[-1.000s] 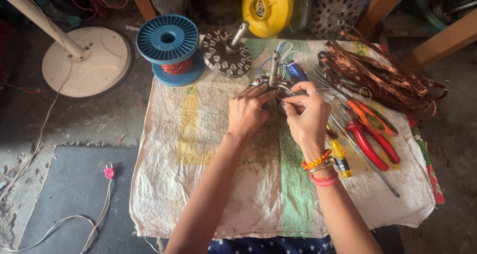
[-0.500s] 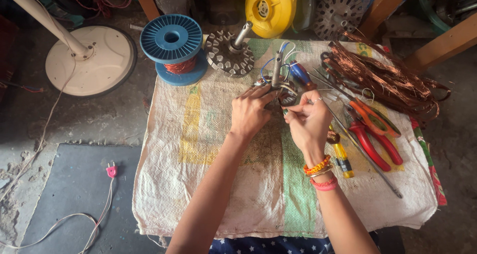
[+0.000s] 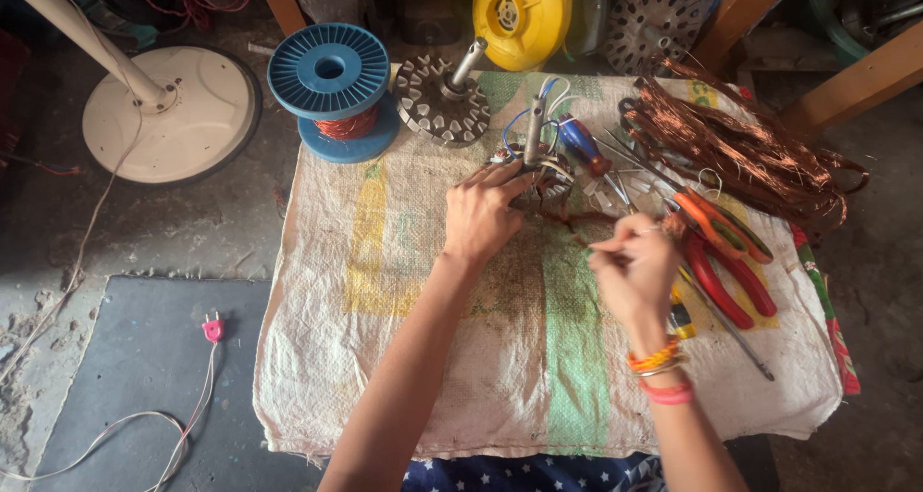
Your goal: The person works on a motor stator at a workbench, using pliers and a screwdriver to manipulate and secure wires on the stator, and scissors to trim. They then lift and arrange bundles of copper magnet wire from the table, preparing wire for winding onto the stator.
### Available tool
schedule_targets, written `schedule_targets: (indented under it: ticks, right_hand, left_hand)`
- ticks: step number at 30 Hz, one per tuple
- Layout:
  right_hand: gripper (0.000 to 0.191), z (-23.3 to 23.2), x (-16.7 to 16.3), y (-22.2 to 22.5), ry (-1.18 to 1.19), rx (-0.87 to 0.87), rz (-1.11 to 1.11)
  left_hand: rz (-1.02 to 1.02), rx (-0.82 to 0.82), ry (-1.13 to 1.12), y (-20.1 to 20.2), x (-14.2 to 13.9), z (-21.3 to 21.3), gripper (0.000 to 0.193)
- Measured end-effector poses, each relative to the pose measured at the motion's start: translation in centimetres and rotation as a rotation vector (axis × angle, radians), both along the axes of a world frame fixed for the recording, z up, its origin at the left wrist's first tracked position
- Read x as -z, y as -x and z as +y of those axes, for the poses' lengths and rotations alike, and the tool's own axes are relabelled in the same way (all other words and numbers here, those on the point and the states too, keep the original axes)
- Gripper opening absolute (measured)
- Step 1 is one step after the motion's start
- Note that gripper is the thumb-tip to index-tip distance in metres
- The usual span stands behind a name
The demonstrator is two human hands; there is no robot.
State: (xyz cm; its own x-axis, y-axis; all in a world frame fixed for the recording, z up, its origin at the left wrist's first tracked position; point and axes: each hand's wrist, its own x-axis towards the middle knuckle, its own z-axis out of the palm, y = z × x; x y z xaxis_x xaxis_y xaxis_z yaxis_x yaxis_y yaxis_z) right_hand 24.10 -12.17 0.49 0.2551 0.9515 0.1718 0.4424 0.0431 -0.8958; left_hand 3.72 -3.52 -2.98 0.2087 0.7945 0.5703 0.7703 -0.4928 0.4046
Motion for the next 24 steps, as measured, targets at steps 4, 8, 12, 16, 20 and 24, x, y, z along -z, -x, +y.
schedule_targets:
  ticks: [4,8,12,16,20,24]
  right_hand:
    - [0.03,0.7,-0.4,-4.6,-0.04,0.031,0.232]
    - [0.029,2.7,-0.6,-6.2,-0.118,0.089,0.078]
    - [0.026,4.0,-1.5,-5.1,-0.348,0.101,-0.271]
    - [0.031,3.0,-4.4,-2.7,-0.13,0.187,-0.529]
    - [0.052,1.1,-6.8,0.3,-0.319,0.15,-0.896]
    - [0.064,2.1,-6.4,3.2,-0.354,-0.105,-0.771]
  left_hand:
    - [-0.004,0.012,0.021,0.1,0.0,0.0,0.051]
    - [-0.006,0.022,0.023,0.2,-0.4,-0.3,0.053]
    - [-0.003,0.017,0.025,0.1,-0.6,-0.4,0.057]
    - [-0.008,0.013,0.045,-0.1,-0.4,-0.2,0.057]
    - [-0.013,0.011,0.008,-0.1,-0.3,-0.3,0.056]
    - [-0.039,0.024,0.048,0.0,-0.6,-0.4,0.057]
